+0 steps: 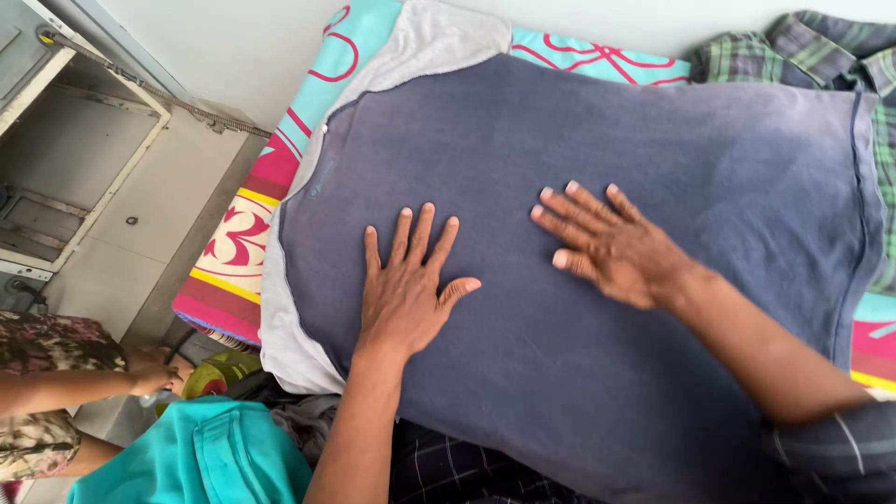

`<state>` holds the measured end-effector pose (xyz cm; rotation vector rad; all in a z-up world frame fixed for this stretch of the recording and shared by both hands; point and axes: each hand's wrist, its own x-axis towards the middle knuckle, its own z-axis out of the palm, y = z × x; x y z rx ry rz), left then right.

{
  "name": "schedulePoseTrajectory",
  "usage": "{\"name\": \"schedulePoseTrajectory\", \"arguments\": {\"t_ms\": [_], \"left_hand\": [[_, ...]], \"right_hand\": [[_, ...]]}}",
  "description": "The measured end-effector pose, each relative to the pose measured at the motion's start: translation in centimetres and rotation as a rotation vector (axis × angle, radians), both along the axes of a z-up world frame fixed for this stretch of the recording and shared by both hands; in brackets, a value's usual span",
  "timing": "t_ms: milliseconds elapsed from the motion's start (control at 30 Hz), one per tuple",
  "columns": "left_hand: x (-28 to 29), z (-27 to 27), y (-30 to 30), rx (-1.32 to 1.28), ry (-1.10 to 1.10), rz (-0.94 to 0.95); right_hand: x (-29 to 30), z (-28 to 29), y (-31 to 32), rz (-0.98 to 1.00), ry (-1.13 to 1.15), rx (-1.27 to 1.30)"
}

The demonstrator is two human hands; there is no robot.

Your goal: The person smooths a dark blue t-shirt on a bed, then folds it in half and rolls it tightly into a bundle. They briefly unfold the shirt to smooth it again before refolding it.

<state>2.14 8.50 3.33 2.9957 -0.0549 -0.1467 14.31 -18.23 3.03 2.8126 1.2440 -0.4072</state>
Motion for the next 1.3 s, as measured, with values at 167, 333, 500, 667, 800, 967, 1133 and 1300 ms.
{"name": "schedulePoseTrajectory", "arguments": {"t_ms": [167, 333, 500, 667, 800, 967, 1133, 1300], "left_hand": [[0.2, -0.5, 0.3, -0.024, -0.053, -0.011], [0.3, -0.7, 0.3, -0.034, -0.077, -0.014], [0.3, -0.8, 0.3, -0.077, -0.091, 0.002], [0.6, -0.9, 1.3, -0.112, -0.079, 0.055], [1.0, -1.2, 4.3, -0.080, -0.101, 0.148], [3.9, -1.8, 11.4, 0.048, -0.427, 0.308], [10.5, -8.2, 20.9, 0.204, -0.443, 0.530], [12.6, -4.4, 21.0, -0.257, -0.256, 0.605]], "right_hand": [[11.5, -2.1, 0.0, -0.172, -0.155, -0.068], [14.6, -1.8, 2.9, -0.260, -0.278, 0.031], [18.4, -2.9, 4.3, -0.250, -0.058, 0.146], [15.8, -2.1, 7.3, -0.263, -0.103, 0.110], [12.1, -1.5, 9.5, -0.155, -0.021, 0.128], [12.6, -3.5, 10.1, -0.206, -0.066, 0.138], [11.5, -3.7, 10.0, -0.213, -0.087, 0.207], [11.8, -3.7, 10.0, -0.182, -0.119, 0.237]]}}
